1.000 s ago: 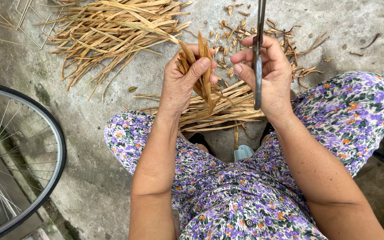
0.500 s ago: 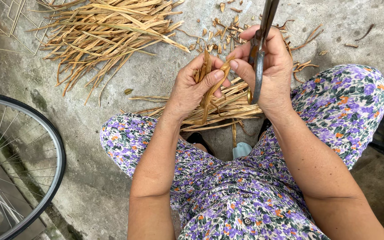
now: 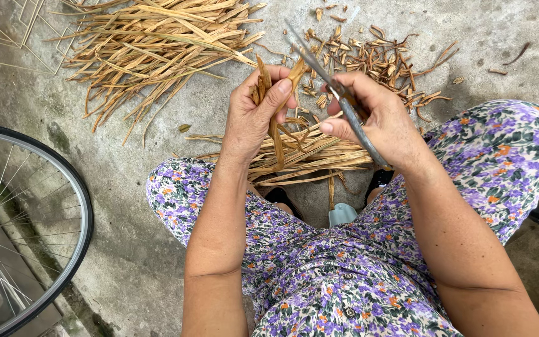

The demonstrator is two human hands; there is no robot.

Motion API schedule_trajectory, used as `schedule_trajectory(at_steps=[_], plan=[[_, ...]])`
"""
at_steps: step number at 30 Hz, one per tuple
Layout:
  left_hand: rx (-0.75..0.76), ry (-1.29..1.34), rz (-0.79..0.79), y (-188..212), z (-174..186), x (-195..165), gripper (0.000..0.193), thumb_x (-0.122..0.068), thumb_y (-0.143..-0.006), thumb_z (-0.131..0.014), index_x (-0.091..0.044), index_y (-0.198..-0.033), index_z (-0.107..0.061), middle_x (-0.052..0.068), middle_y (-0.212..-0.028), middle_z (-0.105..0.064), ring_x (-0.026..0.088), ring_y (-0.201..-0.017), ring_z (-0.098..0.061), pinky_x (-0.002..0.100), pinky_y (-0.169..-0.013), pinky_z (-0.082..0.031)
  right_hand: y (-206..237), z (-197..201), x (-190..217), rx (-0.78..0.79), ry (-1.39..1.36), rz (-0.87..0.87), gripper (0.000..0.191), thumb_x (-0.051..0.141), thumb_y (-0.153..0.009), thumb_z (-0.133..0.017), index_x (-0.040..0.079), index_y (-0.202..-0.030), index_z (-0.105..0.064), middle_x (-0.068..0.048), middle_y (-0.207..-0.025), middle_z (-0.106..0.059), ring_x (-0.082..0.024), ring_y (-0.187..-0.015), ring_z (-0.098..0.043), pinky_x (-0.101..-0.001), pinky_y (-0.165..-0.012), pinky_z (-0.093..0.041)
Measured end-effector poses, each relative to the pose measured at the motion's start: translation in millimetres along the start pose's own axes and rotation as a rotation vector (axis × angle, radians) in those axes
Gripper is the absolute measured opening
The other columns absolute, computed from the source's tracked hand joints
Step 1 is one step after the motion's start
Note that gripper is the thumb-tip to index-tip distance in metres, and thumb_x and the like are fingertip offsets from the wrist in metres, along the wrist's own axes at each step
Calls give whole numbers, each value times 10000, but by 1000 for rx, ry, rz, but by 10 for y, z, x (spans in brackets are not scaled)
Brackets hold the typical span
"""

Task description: The person sits on the concrete ground sorting through bundles of dried leaf strips, picking up individual strips and cutting off the hard edge pieces with scissors, letting the trimmed scraps fall onto a growing pile beside them while placing trimmed strips back with the bundle.

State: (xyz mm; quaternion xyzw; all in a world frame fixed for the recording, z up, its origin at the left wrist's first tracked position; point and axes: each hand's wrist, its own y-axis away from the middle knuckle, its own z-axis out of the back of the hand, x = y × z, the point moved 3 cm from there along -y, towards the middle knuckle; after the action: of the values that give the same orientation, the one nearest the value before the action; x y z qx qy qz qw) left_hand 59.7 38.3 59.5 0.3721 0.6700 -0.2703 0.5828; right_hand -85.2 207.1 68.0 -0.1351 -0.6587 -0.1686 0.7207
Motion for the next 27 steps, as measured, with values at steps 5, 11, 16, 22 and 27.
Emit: schedule_trajectory(at_steps=[5,11,16,22,27], plan=[[17,-38,10,21,7,-31,259,-247,-1036,-693,-27,-1173,-682,19,-813,-689,49,-634,-539,182,-571,-434,21,-10,-104,29,-21,-93,598,269,-810,-880,69,-1324,-648,47,-932,-647,-50,-874,-608,-215,-773,-521],[22,-48,50,2,-14,-60,286,-255,-1018,-690,-32,-1197,-685,8,-890,-703,44,-686,-573,187,-595,-462,-34,-40,-134,-21,-90,-72,443,221,-866,-872,44,-1242,-716,86,-773,-569,2,-697,-504,-157,-606,-395],[99,-70,34,22,-38,-169,303,-255,-1060,-687,-53,-1285,-712,7,-888,-640,66,-776,-583,226,-718,-500,-45,56,-81,-192,-183,-70,317,188,-930,-818,55,-1189,-693,56,-731,-594,-21,-561,-501,-185,-481,-379],[-221,98,-335,280,601,-750,205,-241,-1099,-667,-86,-1233,-682,70,-972,-717,174,-836,-704,319,-770,-589,28,112,9,-227,-219,-1,266,144,-997,-771,41,-1223,-675,42,-780,-619,-27,-627,-569,-178,-536,-448],[-569,-202,-586,725,1374,-1762,238,-253,-1041,-704,-102,-1224,-690,88,-1005,-714,207,-876,-695,349,-793,-575,149,227,77,-251,-198,41,249,110,-1038,-756,26,-1256,-669,22,-830,-634,-41,-667,-609,-182,-569,-475]])
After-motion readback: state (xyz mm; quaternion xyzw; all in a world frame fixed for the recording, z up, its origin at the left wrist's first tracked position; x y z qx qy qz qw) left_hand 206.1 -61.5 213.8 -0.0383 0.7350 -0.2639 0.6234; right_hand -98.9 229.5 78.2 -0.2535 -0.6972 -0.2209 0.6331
